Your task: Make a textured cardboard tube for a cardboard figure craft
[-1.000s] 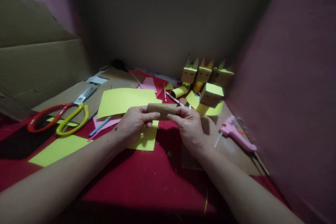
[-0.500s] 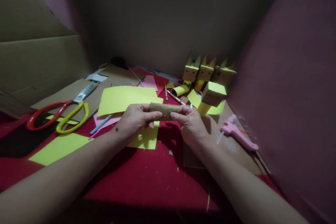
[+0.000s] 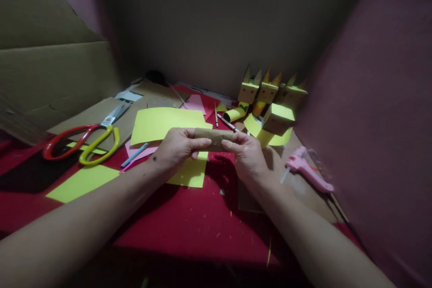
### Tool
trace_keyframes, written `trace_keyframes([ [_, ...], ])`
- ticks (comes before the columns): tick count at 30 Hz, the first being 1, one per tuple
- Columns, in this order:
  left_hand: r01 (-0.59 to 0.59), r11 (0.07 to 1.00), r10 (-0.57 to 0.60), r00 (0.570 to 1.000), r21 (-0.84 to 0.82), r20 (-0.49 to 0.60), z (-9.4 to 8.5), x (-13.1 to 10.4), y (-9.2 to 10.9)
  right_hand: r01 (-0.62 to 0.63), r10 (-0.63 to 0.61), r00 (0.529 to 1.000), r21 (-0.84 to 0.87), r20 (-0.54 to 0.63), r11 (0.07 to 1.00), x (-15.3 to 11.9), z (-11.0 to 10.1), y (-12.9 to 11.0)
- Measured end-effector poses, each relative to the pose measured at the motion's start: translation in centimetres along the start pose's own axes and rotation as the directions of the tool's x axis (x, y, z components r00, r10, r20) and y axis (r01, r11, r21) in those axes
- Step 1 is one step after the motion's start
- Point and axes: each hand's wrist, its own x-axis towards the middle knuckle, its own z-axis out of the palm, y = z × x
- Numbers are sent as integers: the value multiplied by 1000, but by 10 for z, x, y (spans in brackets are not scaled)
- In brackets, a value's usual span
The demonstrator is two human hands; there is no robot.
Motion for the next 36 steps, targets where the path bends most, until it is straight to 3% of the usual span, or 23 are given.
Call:
trace_keyframes([
  [6,25,1000,-25,998,-3,61,-3,0,0,-84,83,996,46,25,995,1,-4,-1],
  [13,157,982,-127,958,-101,257,-17,12,-13,-65,65,998,59,1,996,5,-11,2],
  [17,225,969,-193,946,-97,262,-16,10,-10,-75,75,997,29,-3,997,5,-12,2],
  [22,143,982,-134,988,-122,77,-9,6,-9,-93,93,996,49,8,994,5,-11,3],
  [27,121,978,-131,990,-171,-52,-6,3,-10,-150,146,988,101,46,984,4,-9,1],
  [29,73,984,-79,996,-164,-35,-8,2,-8,-158,153,986,103,62,982,3,-8,-1],
  [32,2,997,4,996,-73,85,-11,1,-6,-185,176,981,114,86,976,3,-9,-3],
  [36,-41,995,27,989,95,144,-16,0,-4,-213,204,976,142,80,967,7,-13,-3],
])
